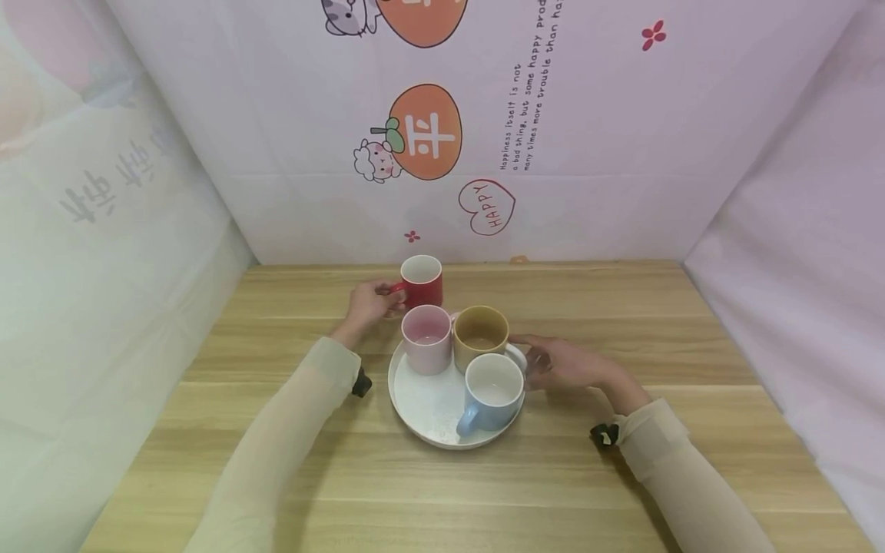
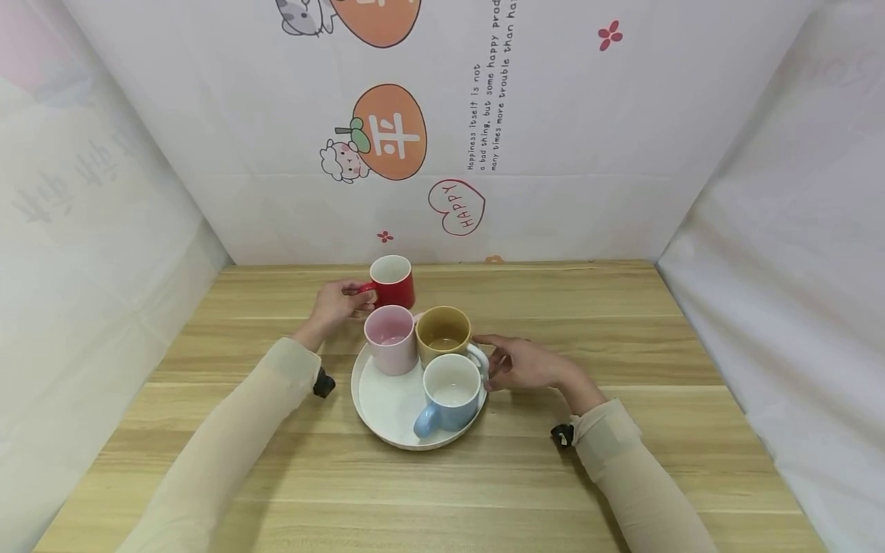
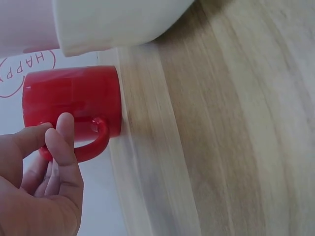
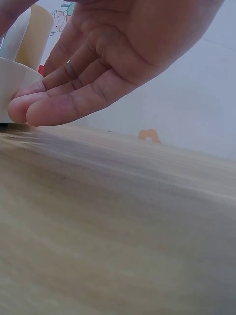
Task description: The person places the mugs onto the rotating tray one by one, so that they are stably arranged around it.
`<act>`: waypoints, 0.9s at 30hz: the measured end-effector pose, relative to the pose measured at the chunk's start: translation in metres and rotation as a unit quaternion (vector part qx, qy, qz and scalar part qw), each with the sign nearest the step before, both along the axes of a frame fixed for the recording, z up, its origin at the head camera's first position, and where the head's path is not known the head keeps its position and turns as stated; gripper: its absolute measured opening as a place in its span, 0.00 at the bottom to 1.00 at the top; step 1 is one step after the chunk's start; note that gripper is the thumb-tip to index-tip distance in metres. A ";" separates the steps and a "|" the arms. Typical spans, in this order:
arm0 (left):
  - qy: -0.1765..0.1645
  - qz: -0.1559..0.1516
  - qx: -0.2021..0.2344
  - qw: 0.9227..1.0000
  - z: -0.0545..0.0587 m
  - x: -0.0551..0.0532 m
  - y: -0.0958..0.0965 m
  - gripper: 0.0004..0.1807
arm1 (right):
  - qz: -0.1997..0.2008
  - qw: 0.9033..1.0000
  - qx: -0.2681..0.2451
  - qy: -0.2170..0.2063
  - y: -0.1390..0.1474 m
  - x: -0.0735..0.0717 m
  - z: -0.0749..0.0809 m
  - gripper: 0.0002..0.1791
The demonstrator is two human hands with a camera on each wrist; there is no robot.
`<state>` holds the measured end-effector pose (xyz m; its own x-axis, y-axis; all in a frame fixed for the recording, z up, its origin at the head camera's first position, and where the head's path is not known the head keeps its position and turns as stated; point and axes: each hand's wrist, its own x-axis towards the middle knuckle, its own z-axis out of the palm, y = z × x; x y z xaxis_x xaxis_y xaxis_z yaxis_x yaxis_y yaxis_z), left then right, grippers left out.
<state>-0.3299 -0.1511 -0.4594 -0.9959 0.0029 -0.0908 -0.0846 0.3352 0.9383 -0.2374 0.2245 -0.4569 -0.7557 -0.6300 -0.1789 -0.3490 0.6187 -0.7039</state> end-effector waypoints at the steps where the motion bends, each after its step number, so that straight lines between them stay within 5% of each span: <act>1: 0.000 0.003 0.001 1.000 0.000 0.000 0.001 0.17 | 0.000 1.000 -0.001 -0.001 0.000 0.000 0.000 0.46; 12: -0.015 0.021 0.006 1.000 0.003 0.001 0.005 0.17 | -0.001 1.000 0.000 -0.003 0.000 0.001 0.000 0.46; 27: -0.035 0.046 0.090 0.994 -0.003 -0.001 0.003 0.20 | 0.002 1.000 -0.005 0.000 0.001 0.000 -0.001 0.46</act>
